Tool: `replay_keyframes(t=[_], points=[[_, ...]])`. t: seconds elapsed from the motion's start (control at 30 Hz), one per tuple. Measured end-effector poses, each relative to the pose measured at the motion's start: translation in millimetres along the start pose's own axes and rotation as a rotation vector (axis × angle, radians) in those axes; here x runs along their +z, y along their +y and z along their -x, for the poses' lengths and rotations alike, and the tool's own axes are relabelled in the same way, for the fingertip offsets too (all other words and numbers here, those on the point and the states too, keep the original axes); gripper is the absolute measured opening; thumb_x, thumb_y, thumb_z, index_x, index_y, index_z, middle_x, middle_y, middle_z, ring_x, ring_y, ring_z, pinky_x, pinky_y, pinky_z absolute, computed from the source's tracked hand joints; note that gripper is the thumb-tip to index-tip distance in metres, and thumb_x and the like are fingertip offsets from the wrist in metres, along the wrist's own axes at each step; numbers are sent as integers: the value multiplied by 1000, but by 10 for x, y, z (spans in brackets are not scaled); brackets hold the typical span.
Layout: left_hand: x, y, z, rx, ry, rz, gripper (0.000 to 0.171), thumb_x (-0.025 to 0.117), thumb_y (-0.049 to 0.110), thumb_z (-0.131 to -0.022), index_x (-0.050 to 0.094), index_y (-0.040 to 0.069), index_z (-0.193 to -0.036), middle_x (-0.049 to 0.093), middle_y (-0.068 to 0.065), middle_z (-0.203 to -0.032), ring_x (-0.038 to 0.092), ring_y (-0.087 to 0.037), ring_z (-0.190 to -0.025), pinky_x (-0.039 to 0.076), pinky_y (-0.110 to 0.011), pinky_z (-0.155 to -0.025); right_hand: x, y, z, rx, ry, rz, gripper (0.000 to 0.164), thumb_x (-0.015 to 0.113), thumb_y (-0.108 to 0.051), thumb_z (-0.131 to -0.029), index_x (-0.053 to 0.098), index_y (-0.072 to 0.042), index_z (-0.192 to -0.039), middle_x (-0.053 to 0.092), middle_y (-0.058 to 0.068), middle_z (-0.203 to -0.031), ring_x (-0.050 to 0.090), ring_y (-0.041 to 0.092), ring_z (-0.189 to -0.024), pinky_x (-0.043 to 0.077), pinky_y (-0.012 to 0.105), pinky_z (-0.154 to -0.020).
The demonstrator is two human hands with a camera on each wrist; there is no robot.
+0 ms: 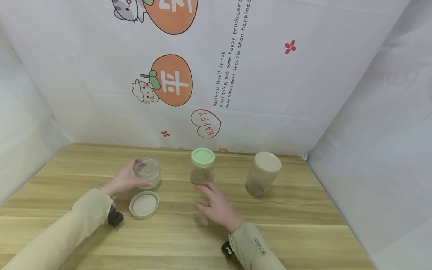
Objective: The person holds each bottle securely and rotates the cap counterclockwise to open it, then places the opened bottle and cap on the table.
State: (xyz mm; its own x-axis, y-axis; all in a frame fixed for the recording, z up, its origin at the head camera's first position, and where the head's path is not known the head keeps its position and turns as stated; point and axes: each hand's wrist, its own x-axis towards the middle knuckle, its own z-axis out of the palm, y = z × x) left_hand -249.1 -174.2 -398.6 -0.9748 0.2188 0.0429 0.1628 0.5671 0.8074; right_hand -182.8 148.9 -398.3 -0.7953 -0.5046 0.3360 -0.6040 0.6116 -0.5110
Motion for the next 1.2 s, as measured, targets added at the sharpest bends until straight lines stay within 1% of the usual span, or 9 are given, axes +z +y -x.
replay_keyframes(t=[0.2, 0.43, 0.7, 0.77, 0.83, 0.97, 1.03, 1.1, 1.2], points=[[12, -7, -65, 10, -46, -20, 94, 83, 20, -71, 23, -11, -137, 38, -32, -140, 42, -46, -125, 35, -56, -104, -9, 13, 7, 41, -14, -16, 46, 68, -17, -87, 54, -4, -128, 53, 17, -129, 52, 32, -118, 46, 50, -95], [56, -28, -87, 59, -54, -65, 87, 80, 19, -75, 24, -13, -134, 38, -34, -139, 45, -48, -120, 37, -57, -102, -3, 49, 21, 24, -9, 10, 45, 68, -17, -87, 54, -3, -127, 55, 15, -127, 54, 31, -116, 47, 49, -93], [80, -48, -104, 76, -75, -51, 83, 76, 17, -80, 20, -15, -134, 37, -37, -137, 44, -50, -120, 35, -58, -103, -22, 67, 17, 68, -20, -8, 46, 68, -18, -87, 54, -2, -128, 55, 15, -126, 55, 32, -113, 48, 49, -92], [74, -57, -110, 79, -79, -47, 85, 76, 18, -80, 19, -15, -134, 36, -38, -137, 44, -50, -120, 34, -59, -103, -25, 74, 7, 72, -17, -21, 45, 68, -17, -86, 54, -2, -127, 55, 16, -125, 56, 32, -111, 48, 49, -91], [67, -63, -120, 72, -76, -43, 94, 77, 20, -79, 13, -14, -138, 32, -40, -138, 42, -52, -121, 32, -61, -104, -27, 87, -6, 83, -13, -44, 44, 67, -16, -87, 55, -2, -126, 56, 17, -124, 56, 33, -109, 48, 50, -90], [21, -31, -118, 26, -45, -32, 117, 81, 24, -74, -7, -5, -146, 12, -39, -148, 30, -56, -128, 29, -64, -104, -39, 120, -61, 175, 17, -144, 39, 65, -12, -87, 57, -2, -124, 56, 17, -124, 55, 37, -108, 46, 54, -90], [-16, 5, -106, 11, -27, -17, 122, 81, 25, -74, -14, 2, -147, 0, -37, -150, 22, -57, -131, 28, -65, -103, -51, 152, -96, 245, 46, -196, 37, 65, -11, -87, 59, -2, -122, 57, 16, -124, 55, 37, -108, 45, 55, -91], [-44, 51, -84, 12, -14, 1, 122, 80, 25, -76, -16, 5, -147, -3, -37, -150, 18, -58, -132, 27, -66, -103, -60, 184, -122, 311, 78, -236, 36, 66, -10, -87, 60, -2, -121, 57, 15, -124, 56, 36, -108, 46, 54, -92], [-56, 102, -37, 26, -3, 33, 117, 77, 26, -79, -14, 6, -148, 0, -38, -150, 14, -57, -134, 23, -66, -105, -70, 221, -139, 379, 106, -265, 36, 66, -10, -87, 60, -2, -120, 57, 16, -125, 57, 35, -109, 48, 51, -92]])
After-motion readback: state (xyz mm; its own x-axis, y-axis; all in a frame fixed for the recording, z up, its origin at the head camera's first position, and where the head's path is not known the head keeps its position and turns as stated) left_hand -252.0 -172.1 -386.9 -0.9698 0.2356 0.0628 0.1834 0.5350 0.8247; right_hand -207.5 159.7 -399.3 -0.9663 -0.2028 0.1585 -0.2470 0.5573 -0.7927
